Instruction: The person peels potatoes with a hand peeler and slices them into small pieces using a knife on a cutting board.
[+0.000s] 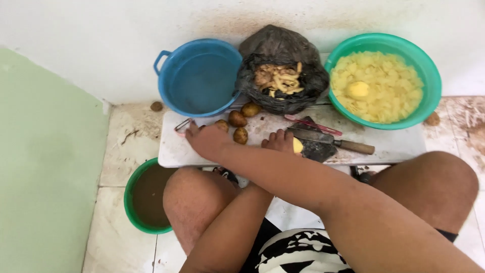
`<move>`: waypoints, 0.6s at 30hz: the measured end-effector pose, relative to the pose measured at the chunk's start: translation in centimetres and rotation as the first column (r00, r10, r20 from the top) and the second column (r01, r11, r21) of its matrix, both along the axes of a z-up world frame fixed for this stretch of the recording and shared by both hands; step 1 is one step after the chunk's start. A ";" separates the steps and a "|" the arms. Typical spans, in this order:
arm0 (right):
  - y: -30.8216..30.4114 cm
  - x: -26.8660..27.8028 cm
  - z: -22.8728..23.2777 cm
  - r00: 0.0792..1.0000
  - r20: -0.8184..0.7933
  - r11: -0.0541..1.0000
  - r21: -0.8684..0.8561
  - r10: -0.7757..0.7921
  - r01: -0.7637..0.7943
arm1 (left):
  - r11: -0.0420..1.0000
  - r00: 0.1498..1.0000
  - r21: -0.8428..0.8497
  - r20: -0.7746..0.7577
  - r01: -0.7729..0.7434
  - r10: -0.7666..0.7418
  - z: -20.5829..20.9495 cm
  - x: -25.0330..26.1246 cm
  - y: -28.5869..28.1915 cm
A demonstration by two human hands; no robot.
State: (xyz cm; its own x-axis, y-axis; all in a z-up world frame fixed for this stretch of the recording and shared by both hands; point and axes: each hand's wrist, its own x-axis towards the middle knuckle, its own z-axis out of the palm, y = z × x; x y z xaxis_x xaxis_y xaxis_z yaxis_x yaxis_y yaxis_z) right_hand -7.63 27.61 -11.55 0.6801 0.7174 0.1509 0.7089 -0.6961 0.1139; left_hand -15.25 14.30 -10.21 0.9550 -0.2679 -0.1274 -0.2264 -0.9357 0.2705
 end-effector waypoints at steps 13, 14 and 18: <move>-34.5 -11.1 7.9 0.777 -0.320 0.801 0.082 -0.543 0.593 | 0.976 0.984 -0.130 0.067 0.173 -0.166 -0.7 0.9 2.0; -35.2 -12.1 7.6 0.694 -0.366 0.753 -0.029 -0.620 0.658 | 0.972 0.984 -0.157 0.055 0.176 -0.170 0.3 0.5 2.1; -35.0 -13.6 7.9 0.690 -0.254 0.730 -0.112 -0.677 0.675 | 0.961 0.983 -0.207 0.061 0.182 -0.173 1.2 -0.1 2.6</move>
State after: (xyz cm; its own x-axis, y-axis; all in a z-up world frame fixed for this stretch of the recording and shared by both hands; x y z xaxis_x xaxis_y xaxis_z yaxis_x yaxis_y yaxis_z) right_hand -21.20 -7.42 -3.69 0.9929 0.0484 -0.1084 0.0494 -0.9988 0.0071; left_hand -15.38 16.93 -9.03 0.8927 -0.4505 -0.0108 -0.3993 -0.8019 0.4444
